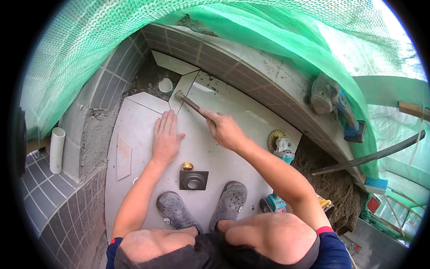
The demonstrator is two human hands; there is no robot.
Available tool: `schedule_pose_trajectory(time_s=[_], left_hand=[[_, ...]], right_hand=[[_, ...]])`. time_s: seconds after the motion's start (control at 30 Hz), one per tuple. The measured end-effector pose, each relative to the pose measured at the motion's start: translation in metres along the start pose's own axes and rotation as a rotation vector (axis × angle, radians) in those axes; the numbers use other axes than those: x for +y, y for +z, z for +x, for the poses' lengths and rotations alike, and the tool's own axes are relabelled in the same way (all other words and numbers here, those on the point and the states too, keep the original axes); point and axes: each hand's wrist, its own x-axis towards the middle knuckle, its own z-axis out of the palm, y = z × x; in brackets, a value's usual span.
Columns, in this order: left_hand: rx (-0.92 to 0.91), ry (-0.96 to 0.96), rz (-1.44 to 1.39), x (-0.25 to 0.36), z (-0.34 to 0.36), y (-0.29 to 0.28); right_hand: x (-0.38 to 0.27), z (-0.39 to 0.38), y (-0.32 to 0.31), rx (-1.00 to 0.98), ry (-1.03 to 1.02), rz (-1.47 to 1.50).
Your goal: The person positions pieces of tile around a floor drain using a hammer and fits a drain cover over the opening.
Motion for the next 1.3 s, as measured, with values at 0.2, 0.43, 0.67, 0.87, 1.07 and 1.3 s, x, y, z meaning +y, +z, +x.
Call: schedule_pose_trajectory(time_s=[0.2, 0.43, 0.67, 0.87, 1.07, 1.3], left_hand=[[-0.013, 0.013, -0.004, 0.001, 0.001, 0.0], [0.001, 0.03, -0.002, 0.0, 0.001, 0.0], [0.053, 0.05, -0.028, -0.009, 0.023, -0.002], [-0.074, 0.038, 0.039, 0.0, 0.056, -0.01], [-0.069, 0.056, 0.053, -0.002, 0.053, -0.009], [-0.056, 0.063, 0.043, -0.005, 0.052, -0.01]], right_hand=[[-0.002, -0.003, 0.001, -0.048, 0.055, -0.032], [-0.001, -0.004, 0.002, -0.016, 0.049, -0.004], [-0.002, 0.003, -0.004, -0.052, 0.161, 0.04], [-0.002, 0.008, -0.002, 0.078, 0.018, 0.013], [0.003, 0.008, 0.004, 0.11, 0.003, 0.045], [-0.006, 0.006, 0.002, 0.056, 0.088, -0.022]])
